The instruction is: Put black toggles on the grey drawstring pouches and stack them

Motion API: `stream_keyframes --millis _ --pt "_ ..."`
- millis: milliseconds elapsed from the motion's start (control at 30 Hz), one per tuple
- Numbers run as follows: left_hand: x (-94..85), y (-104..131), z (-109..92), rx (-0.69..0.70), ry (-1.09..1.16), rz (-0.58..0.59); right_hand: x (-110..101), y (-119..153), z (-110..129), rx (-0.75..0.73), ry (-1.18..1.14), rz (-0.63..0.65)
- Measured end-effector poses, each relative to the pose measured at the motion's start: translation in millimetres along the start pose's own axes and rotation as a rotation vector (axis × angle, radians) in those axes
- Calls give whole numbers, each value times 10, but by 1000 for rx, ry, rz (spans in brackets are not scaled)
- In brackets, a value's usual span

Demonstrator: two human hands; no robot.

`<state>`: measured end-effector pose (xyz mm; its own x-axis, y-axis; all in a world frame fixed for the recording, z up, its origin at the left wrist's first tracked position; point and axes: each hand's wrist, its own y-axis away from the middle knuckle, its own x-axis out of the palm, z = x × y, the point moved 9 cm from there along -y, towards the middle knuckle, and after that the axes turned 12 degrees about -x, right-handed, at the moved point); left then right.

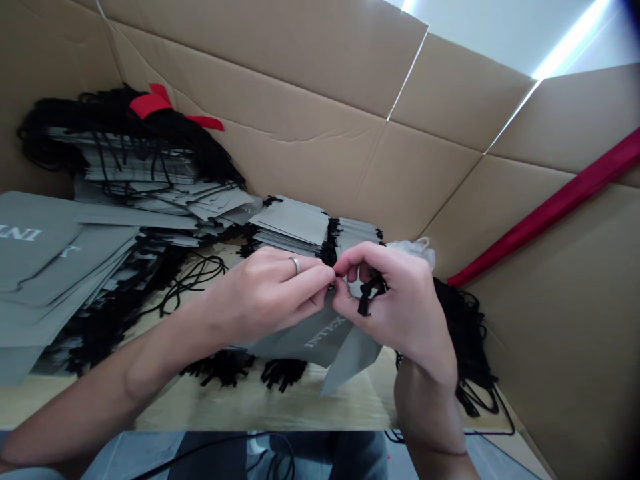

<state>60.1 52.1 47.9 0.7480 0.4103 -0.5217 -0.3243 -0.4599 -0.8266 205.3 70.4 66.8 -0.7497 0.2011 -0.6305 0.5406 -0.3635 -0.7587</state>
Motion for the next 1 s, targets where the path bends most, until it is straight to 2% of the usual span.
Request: stream_keyframes --millis 100,167,333,467,533,633,700,733,900,1000 --pt "-103 -5 -81 52 -29 -80 0 14 -61 70 -99 -23" --pt "-151 -41 -63 13 -2 -102 13 27 -115 134 -196 -37" --pt "-177 -109 59 -47 290 -107 64 32 -199 249 -458 -66" --pt "-57 -135 268 -183 595 -14 106 29 -232 294 -565 -99" --pt "23 -153 347 -279 701 47 65 34 -252 283 -477 -166" --pt "167 -165 378 -406 764 187 -71 42 -214 185 -256 -305" --pt "213 -157 367 -445 716 235 -120 38 -160 104 -161 -335" --pt "200 -154 360 -442 657 223 -123 32 -143 78 -142 -321" --pt "-35 -143 218 -254 227 -10 -135 18 -164 91 -279 -249" --pt "-85 -121 95 -137 110 -56 -183 20 -186 108 -320 -257"
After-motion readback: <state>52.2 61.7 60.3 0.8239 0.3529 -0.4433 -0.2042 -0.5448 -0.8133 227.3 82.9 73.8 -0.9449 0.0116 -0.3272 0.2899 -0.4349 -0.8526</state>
